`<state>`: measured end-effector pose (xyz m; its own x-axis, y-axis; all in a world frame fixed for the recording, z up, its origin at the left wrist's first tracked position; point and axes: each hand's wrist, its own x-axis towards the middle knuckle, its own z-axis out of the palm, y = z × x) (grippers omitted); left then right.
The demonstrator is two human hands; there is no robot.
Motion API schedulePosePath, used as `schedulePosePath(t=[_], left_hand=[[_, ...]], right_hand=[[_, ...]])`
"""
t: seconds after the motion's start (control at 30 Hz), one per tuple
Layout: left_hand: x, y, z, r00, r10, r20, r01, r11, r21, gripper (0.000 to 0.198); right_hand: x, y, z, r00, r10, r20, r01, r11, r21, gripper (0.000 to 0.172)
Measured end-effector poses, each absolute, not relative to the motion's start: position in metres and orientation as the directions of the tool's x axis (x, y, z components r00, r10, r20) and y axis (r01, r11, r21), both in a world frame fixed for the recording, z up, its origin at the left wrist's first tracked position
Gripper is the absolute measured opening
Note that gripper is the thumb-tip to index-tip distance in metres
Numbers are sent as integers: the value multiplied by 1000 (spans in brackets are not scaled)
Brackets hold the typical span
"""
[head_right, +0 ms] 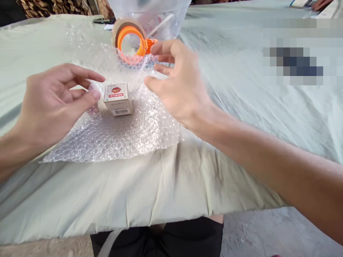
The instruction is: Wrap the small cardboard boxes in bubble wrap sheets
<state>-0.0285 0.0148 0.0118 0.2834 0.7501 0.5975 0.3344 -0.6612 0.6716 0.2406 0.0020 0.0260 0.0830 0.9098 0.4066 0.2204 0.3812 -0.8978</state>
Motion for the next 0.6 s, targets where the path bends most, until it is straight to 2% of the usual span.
schedulePosePath(t=[0.13, 0.27, 0.43, 0.6], left_hand=[[-29, 18, 15, 277, 761, 587, 293, -649, 703, 32], [-30, 18, 17, 268, 771, 578, 273, -636, 722, 30], [-31, 19, 16, 231, 781, 580, 270, -625, 733, 28], [-30, 18, 13, 214, 793, 570, 274, -609, 744, 27]], right_hand=[[237, 3, 30, 256, 946, 199, 46, 194, -980, 36], [235, 5, 31, 240, 970, -35, -56, -22, -998, 37], [230, 0, 39, 333, 943, -25, -29, -16, -999, 41], [229, -1, 43, 337, 940, -62, -146, -13, -989, 41]])
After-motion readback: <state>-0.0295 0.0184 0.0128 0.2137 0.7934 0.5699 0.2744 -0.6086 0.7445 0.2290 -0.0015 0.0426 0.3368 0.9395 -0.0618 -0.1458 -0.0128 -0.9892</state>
